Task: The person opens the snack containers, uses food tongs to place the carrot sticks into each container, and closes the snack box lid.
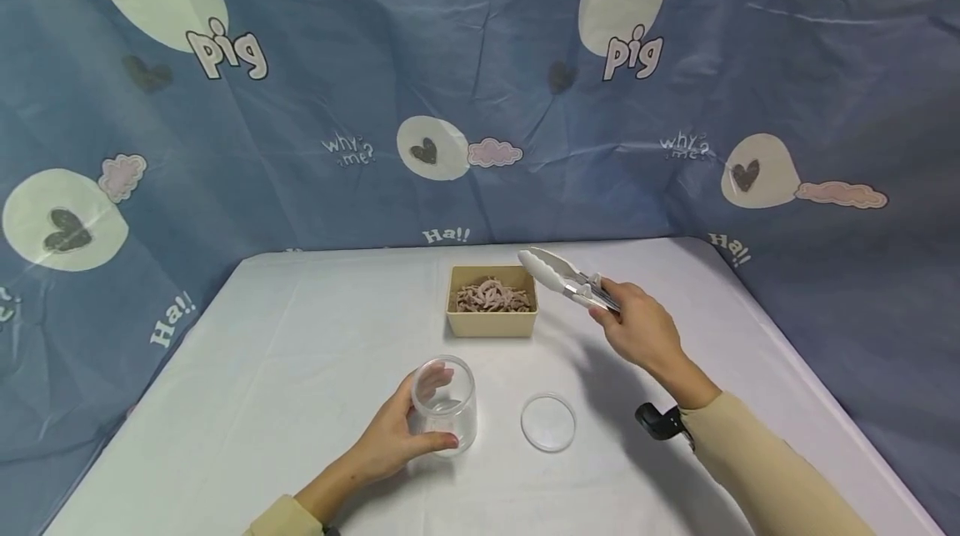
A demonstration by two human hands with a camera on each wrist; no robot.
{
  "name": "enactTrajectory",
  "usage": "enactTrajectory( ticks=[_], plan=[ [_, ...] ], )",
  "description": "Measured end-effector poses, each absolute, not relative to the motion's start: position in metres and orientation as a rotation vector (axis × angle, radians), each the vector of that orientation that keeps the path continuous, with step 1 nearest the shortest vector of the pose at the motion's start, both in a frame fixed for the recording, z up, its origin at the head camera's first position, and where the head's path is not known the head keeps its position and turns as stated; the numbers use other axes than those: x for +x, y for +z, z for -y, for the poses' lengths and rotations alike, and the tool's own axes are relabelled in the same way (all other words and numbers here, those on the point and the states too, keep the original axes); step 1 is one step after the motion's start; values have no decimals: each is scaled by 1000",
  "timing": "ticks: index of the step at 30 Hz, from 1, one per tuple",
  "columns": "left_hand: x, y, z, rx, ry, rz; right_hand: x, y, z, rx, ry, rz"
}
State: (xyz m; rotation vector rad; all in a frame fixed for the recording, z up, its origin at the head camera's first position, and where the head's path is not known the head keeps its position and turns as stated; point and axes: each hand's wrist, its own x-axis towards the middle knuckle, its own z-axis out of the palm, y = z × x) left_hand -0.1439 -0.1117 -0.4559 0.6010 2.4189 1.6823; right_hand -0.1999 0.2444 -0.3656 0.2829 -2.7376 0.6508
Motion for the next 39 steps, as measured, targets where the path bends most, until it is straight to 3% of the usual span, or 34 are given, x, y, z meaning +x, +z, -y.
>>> enactTrajectory(
  ticks=[23, 39],
  plan=[
    [-143, -454, 109, 588, 1679, -2433, -235, -316, -196, 526, 191, 3103],
    [-144, -456, 109, 592, 1662, -2450, -264, -312, -182, 636, 124, 3297]
  ],
)
